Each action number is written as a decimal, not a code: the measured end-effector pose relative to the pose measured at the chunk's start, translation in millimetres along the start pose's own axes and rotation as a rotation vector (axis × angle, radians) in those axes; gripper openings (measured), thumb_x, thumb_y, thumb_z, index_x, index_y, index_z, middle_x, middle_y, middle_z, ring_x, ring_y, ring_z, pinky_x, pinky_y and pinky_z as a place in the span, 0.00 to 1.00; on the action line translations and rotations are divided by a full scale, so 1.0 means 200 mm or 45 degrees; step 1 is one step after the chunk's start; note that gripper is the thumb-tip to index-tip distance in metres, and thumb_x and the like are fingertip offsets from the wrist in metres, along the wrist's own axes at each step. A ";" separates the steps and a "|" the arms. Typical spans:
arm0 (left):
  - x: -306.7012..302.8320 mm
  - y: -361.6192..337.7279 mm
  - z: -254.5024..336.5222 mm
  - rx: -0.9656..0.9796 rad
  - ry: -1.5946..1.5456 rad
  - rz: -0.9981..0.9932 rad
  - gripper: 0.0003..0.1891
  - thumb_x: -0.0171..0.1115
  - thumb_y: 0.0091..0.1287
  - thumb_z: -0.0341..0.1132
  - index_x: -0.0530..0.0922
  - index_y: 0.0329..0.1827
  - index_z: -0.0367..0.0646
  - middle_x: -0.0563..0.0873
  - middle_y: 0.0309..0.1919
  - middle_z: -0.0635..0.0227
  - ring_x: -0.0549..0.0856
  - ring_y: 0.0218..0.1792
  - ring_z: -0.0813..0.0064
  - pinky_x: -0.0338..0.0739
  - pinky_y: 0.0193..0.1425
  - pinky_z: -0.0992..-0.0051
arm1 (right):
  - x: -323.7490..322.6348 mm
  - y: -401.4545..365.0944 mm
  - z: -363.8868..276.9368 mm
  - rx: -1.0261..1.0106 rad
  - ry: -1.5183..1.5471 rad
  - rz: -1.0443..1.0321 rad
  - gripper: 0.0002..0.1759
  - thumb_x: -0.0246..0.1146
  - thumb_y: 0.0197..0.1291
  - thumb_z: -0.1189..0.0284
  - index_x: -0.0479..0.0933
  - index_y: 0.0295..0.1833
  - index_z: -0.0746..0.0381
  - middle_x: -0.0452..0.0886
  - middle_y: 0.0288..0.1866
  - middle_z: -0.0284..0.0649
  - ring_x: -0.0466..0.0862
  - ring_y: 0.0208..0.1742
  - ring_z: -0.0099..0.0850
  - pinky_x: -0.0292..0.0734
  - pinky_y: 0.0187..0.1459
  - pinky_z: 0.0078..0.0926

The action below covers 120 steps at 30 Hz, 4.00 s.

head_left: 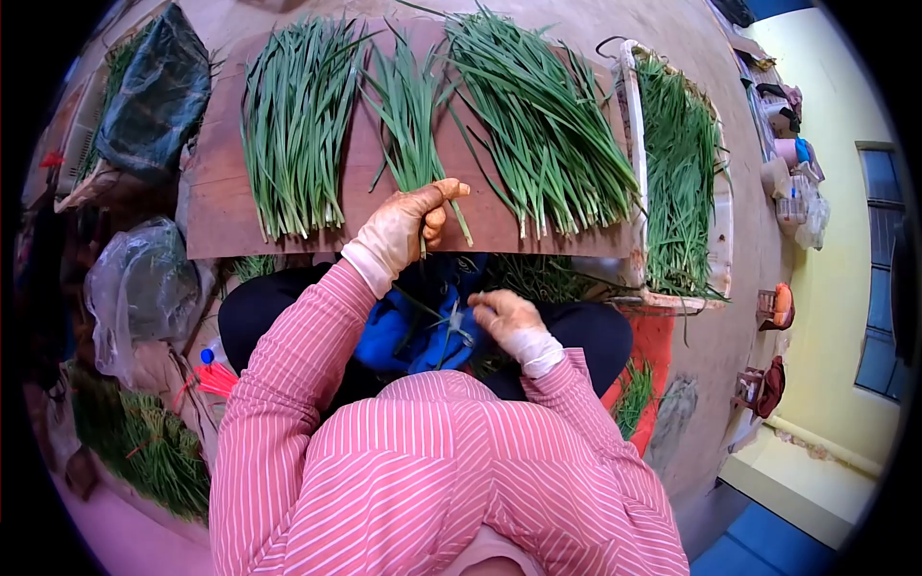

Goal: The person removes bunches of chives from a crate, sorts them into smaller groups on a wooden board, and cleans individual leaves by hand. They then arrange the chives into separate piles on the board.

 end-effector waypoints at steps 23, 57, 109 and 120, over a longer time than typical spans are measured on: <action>0.00 -0.02 -0.14 -0.122 0.011 0.119 0.17 0.60 0.68 0.44 0.79 0.47 0.38 0.68 0.14 0.82 0.64 0.15 0.86 0.58 0.20 0.83 | -0.08 0.24 -0.22 0.641 1.316 -0.157 0.31 0.48 0.71 0.49 0.81 0.31 0.66 0.83 0.23 0.39 0.74 0.12 0.20 0.63 0.12 0.15; 0.03 -0.02 -0.18 -0.243 0.145 -0.087 0.16 0.56 0.71 0.46 0.79 0.50 0.42 0.76 0.26 0.79 0.71 0.25 0.86 0.65 0.28 0.82 | -0.17 0.19 -0.12 0.522 0.731 0.026 0.28 0.58 0.65 0.47 0.81 0.32 0.64 0.80 0.19 0.34 0.75 0.19 0.18 0.69 0.23 0.17; 0.10 -0.04 -0.16 -0.147 -0.029 -0.105 0.18 0.58 0.71 0.46 0.78 0.52 0.39 0.68 0.17 0.81 0.66 0.18 0.86 0.62 0.24 0.83 | -0.13 0.21 -0.27 0.544 1.097 -0.087 0.21 0.55 0.70 0.54 0.82 0.35 0.60 0.82 0.29 0.30 0.72 0.21 0.14 0.65 0.25 0.11; 0.08 -0.07 -0.14 -0.124 -0.015 -0.079 0.20 0.56 0.70 0.45 0.76 0.56 0.37 0.69 0.20 0.81 0.66 0.21 0.85 0.62 0.26 0.84 | -0.14 0.23 -0.21 0.396 0.886 0.238 0.14 0.61 0.65 0.63 0.79 0.34 0.63 0.80 0.27 0.34 0.78 0.25 0.22 0.70 0.27 0.20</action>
Point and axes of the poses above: each hand's wrist, its own y-axis towards the middle knuckle, its own x-axis out of the palm, z = x × y, the point moved 8 cm from there along y, towards the middle knuckle
